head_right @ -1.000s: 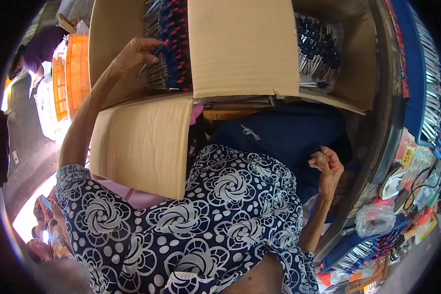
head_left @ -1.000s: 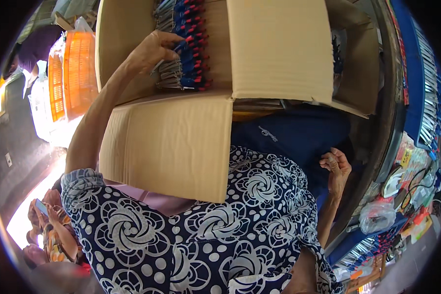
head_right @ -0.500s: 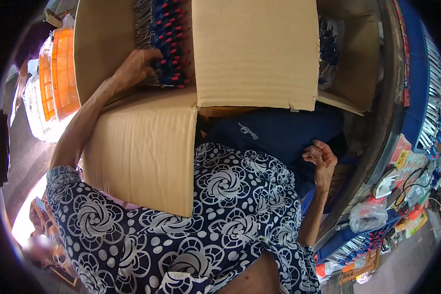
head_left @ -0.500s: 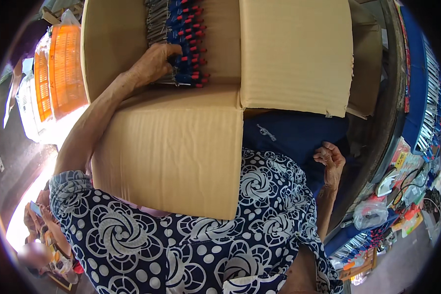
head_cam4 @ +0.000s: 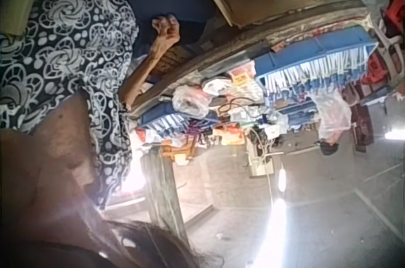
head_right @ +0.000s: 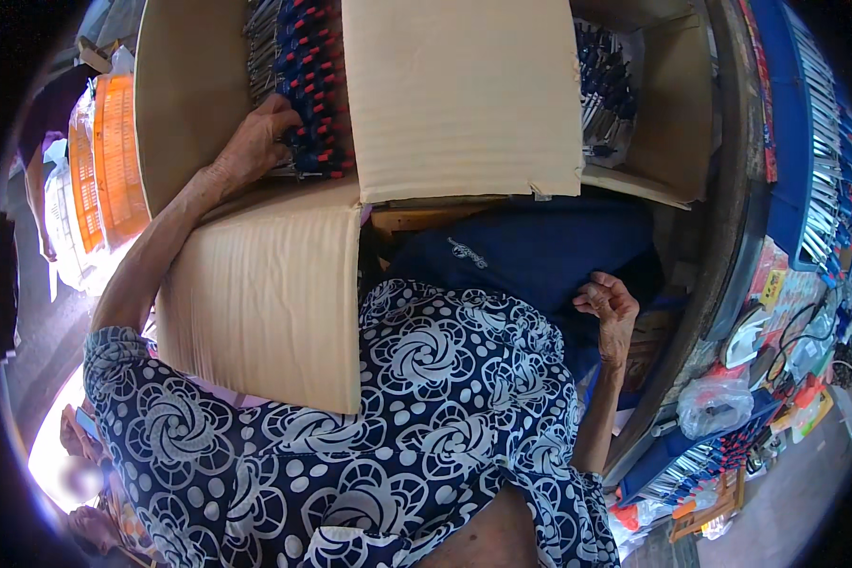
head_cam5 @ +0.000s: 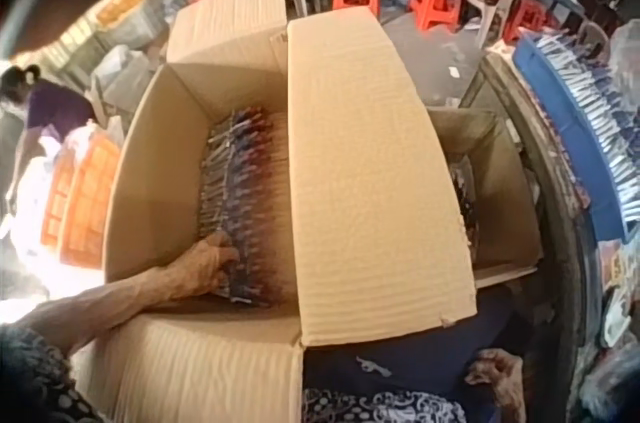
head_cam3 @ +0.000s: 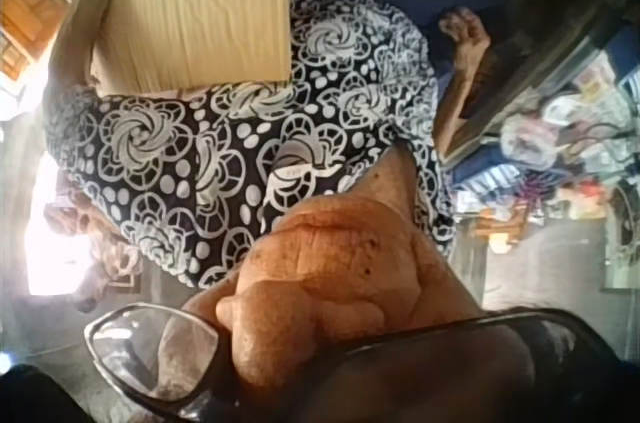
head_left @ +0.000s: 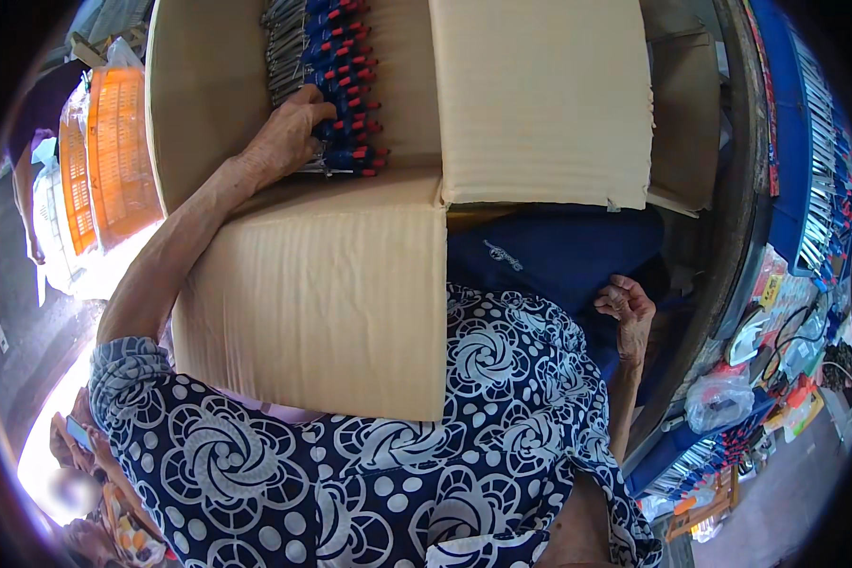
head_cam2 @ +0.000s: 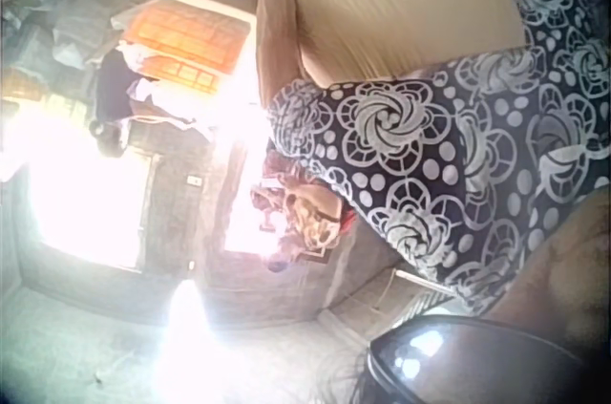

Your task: Assembling pens by fitting caps onto the pen bodies and organizing them in boxes.

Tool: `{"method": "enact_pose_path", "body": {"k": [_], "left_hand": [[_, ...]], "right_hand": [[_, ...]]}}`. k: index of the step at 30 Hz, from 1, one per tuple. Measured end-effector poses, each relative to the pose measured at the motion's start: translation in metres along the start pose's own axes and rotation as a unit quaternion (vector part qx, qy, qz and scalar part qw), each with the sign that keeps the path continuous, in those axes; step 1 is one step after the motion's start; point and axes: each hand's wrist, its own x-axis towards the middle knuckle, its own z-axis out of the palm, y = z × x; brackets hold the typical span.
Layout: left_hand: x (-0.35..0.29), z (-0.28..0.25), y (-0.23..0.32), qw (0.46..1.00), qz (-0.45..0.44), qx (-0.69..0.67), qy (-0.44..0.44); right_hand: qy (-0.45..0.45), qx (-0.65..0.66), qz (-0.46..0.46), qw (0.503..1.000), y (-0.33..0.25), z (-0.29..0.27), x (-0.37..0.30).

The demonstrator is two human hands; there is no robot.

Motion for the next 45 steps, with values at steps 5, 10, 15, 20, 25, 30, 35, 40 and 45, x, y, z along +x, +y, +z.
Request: {"method": "enact_pose_path", "body": {"k": [5, 10, 15, 20, 25, 30, 35, 40, 45], "left_hand": [[0.001, -0.005, 0.002, 0.999, -0.025, -0.010, -0.045], [-0.001, -0.008, 0.004, 0.999, -0.018, -0.036, -0.015], [0.020, -0.025, 0.006, 0.990, -0.052, -0.080, 0.108], [0.048, -0.093, 0.067, 0.933, 0.033, -0.189, 0.305], [0.102, -0.122, 0.173, 0.948, 0.170, -0.062, 0.260], [0.191, -0.092, 0.285, 0.916, 0.357, 0.183, 0.016], [0.285, -0.017, 0.276, 0.810, 0.544, 0.209, -0.073], [0.350, 0.099, 0.269, 0.915, 0.275, 0.277, -0.102], [0.361, 0.199, 0.209, 0.997, 0.004, 0.033, -0.062]], "right_hand": [[0.008, 0.012, -0.008, 1.000, 0.014, -0.001, 0.001], [0.065, 0.037, -0.040, 0.996, 0.016, 0.003, -0.003], [0.022, 0.045, -0.027, 0.998, 0.029, 0.003, -0.005], [-0.027, 0.050, -0.040, 0.998, 0.057, 0.001, -0.007], [-0.019, 0.110, -0.058, 0.992, 0.078, 0.009, -0.009], [0.006, 0.169, -0.071, 0.983, 0.100, 0.008, -0.008], [0.013, 0.216, -0.066, 0.974, 0.102, 0.017, -0.006], [0.011, 0.286, -0.030, 0.958, 0.102, 0.020, -0.010], [0.005, 0.348, 0.028, 0.937, 0.085, 0.023, -0.015]]}}
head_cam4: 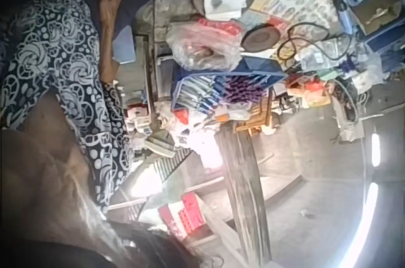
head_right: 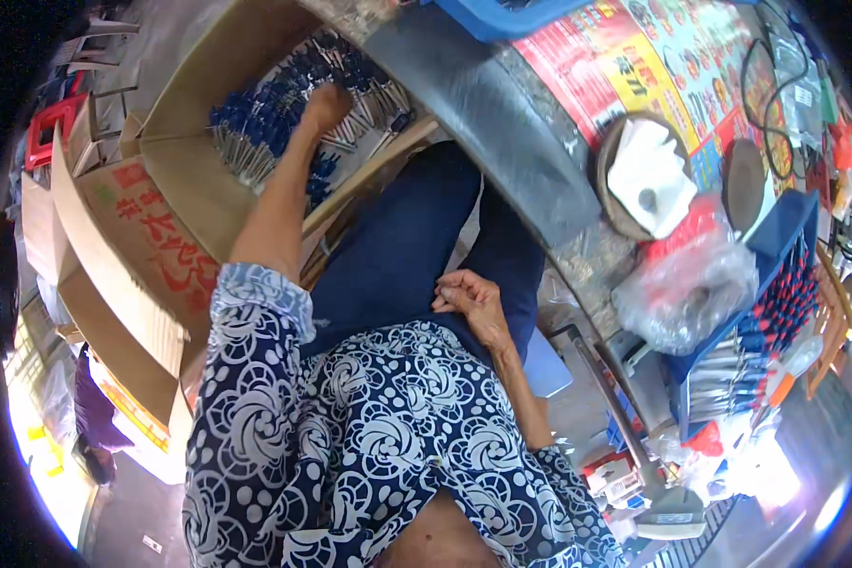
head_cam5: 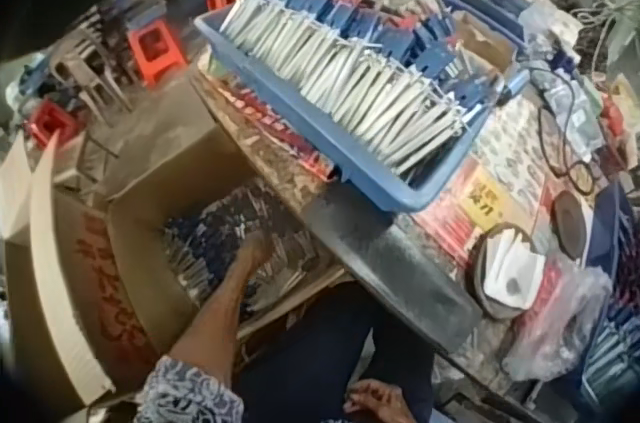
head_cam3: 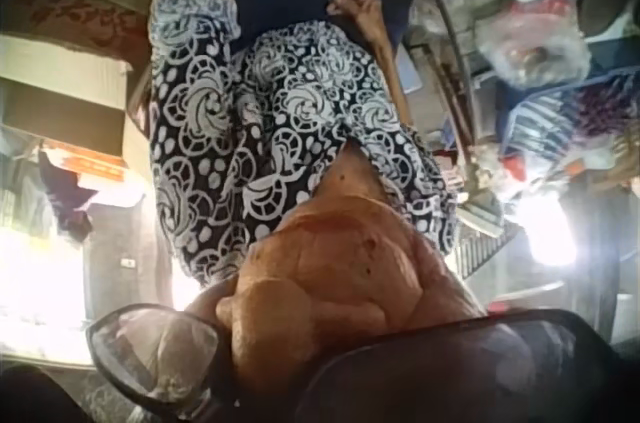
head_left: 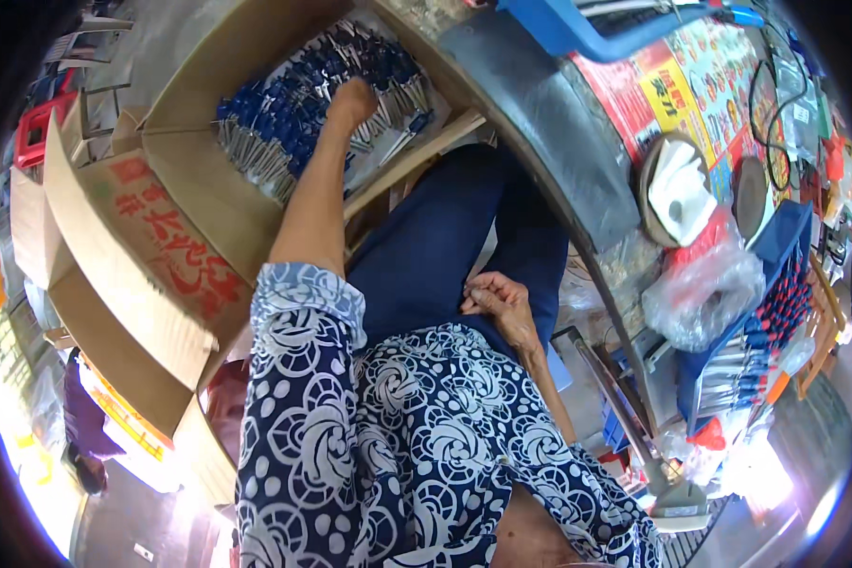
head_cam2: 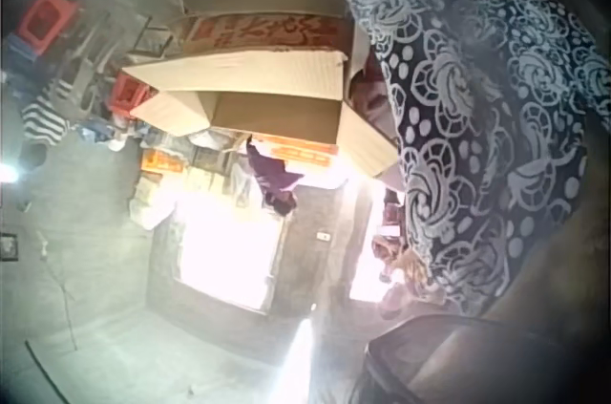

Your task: Assembling pens by fitting caps onto the pen bodies and organizing them in boxes.

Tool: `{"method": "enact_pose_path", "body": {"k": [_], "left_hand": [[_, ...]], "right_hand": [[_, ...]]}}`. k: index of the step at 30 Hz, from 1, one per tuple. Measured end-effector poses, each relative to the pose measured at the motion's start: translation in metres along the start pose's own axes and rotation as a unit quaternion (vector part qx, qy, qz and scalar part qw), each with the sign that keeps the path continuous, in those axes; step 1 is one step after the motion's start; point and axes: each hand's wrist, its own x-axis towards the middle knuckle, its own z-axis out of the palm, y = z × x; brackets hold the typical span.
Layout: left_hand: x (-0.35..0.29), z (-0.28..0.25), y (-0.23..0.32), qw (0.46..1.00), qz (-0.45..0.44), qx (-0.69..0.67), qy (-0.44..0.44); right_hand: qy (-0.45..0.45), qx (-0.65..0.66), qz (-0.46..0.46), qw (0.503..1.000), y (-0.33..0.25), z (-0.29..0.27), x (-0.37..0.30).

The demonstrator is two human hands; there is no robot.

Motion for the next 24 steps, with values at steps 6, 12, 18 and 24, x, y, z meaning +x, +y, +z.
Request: {"method": "enact_pose_path", "body": {"k": [6, 12, 18, 24], "left_hand": [[0.005, 0.105, -0.088, 0.953, -0.178, -0.243, -0.020], [-0.012, 0.097, -0.012, 0.897, -0.359, -0.239, 0.098], [-0.011, 0.061, -0.003, 0.875, -0.429, -0.186, 0.125], [-0.022, 0.058, 0.018, 0.896, -0.348, -0.141, 0.236]], "right_hand": [[0.016, 0.058, 0.075, 0.995, -0.007, 0.019, -0.014], [0.063, 0.095, 0.108, 0.988, -0.009, 0.028, -0.022], [0.055, 0.115, 0.126, 0.984, -0.019, 0.036, -0.023], [0.054, 0.112, 0.112, 0.986, -0.019, 0.031, -0.017]]}}
